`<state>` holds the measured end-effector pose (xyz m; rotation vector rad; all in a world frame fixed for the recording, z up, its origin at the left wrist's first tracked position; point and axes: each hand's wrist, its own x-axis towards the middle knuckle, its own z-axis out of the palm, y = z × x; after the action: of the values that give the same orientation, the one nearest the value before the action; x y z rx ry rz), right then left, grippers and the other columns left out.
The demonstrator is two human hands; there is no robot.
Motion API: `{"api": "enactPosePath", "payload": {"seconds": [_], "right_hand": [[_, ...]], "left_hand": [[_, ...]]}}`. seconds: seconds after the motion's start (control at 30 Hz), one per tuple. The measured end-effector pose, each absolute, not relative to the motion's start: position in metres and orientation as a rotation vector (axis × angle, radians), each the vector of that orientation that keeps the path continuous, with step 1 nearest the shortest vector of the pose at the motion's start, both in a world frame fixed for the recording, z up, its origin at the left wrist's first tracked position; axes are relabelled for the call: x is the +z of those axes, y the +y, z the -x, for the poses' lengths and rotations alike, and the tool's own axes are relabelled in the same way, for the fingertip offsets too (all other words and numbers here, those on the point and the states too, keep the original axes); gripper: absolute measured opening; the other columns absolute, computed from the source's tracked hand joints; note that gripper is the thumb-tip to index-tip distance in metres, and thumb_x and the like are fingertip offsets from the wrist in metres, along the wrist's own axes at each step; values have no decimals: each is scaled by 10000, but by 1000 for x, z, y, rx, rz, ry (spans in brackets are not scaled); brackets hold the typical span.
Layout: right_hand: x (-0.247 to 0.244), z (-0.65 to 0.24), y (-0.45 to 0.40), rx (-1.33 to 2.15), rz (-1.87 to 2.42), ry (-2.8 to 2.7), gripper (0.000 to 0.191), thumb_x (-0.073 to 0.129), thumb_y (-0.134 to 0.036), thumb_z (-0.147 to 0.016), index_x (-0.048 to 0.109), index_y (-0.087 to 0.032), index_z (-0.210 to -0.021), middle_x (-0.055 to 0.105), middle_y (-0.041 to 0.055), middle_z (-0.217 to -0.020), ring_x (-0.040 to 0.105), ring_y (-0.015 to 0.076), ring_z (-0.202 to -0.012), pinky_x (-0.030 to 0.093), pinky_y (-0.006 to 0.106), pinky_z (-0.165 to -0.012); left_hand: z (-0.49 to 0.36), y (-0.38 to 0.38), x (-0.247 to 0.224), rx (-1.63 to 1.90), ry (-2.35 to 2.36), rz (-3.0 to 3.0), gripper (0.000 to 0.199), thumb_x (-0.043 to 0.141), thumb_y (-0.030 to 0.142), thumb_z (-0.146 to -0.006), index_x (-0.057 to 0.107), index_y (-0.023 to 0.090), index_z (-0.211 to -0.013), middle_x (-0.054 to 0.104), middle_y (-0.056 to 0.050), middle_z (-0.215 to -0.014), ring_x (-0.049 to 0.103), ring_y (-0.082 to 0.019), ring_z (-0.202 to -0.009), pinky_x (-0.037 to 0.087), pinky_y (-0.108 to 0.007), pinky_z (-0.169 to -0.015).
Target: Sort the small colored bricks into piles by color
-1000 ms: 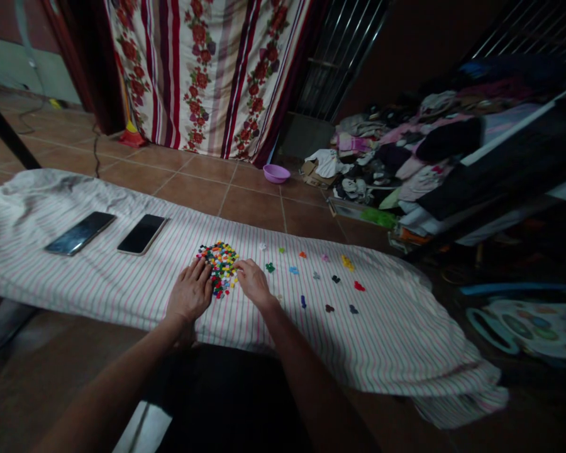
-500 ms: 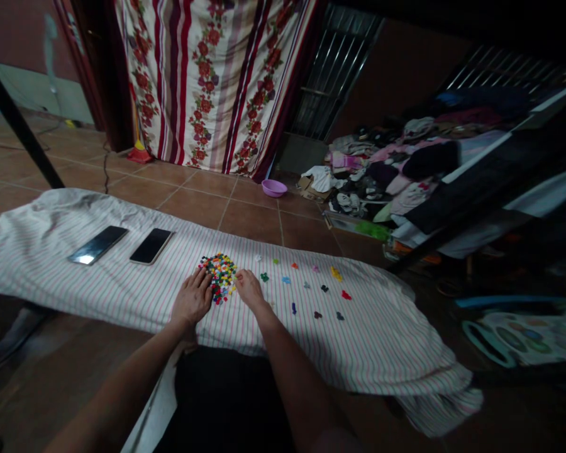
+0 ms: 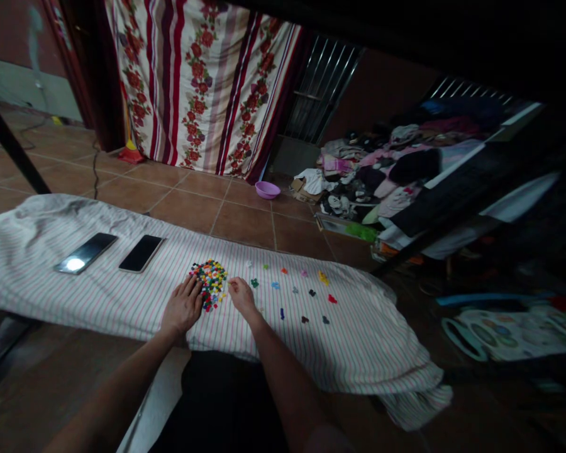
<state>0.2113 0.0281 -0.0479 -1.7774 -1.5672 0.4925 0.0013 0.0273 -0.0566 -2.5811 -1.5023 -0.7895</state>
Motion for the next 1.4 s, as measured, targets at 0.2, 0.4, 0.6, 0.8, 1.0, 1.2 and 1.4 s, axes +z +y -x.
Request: {"api": "enactPosePath", "payload": {"seconds": [0.2,0.4,0.6,0.8,1.0,1.2,1.4], "right_hand": [[-42,-225,37,614,1707,-1504,157,528,-218,-851,654,-227,-944,728,9,-915,688,142,-825,523,251,-773],[-24,-269,51,524,1751,-1384,166,519,-220,-823,656,-216,-915,727,23,-879,689,152,-817,533,270,-781],[-12,-323,55,404,1878,-1286,153,522,-185,-786,661,-208,-845,734,37,-856,691,155,-809,530,262,-776],[-13,-352,58,281,2001,-1347,145,543,-189,-782,679,-221,-823,732,13,-824,681,154,-789,524,253,-746],[-13,-356,65,167,2129,-1426,195,534,-121,-777,690,-236,-791,726,9,-777,666,156,-739,498,243,-689],[-16,-355,69,187,2222,-1510,252,513,-85,-804,713,-240,-800,739,30,-833,673,164,-749,473,245,-673],[-24,-354,73,159,2256,-1559,246,541,-89,-821,736,-227,-877,754,43,-901,684,164,-807,463,240,-688]], "left_hand": [[0,28,-58,-794,-1517,2595,485,331,346,-961,593,120,-1301,517,-177,-1442,404,-305,-1407,420,-490,-1082],[1,30,-58,-821,-1490,2603,488,331,353,-964,605,114,-1290,530,-180,-1428,429,-311,-1388,415,-486,-1092],[0,30,-61,-829,-1492,2595,487,335,375,-959,604,138,-1289,538,-172,-1422,427,-307,-1390,431,-503,-1083],[1,31,-64,-850,-1461,2588,471,334,360,-953,606,158,-1279,567,-161,-1394,435,-295,-1385,444,-504,-1074],[1,31,-62,-820,-1474,2590,467,347,366,-950,604,173,-1290,551,-148,-1415,430,-297,-1388,432,-505,-1090],[2,31,-63,-797,-1471,2594,474,339,362,-956,602,155,-1291,538,-149,-1429,420,-293,-1396,418,-496,-1107],[2,32,-63,-787,-1468,2594,469,352,354,-960,603,133,-1288,542,-164,-1421,408,-300,-1404,413,-497,-1113]]}}
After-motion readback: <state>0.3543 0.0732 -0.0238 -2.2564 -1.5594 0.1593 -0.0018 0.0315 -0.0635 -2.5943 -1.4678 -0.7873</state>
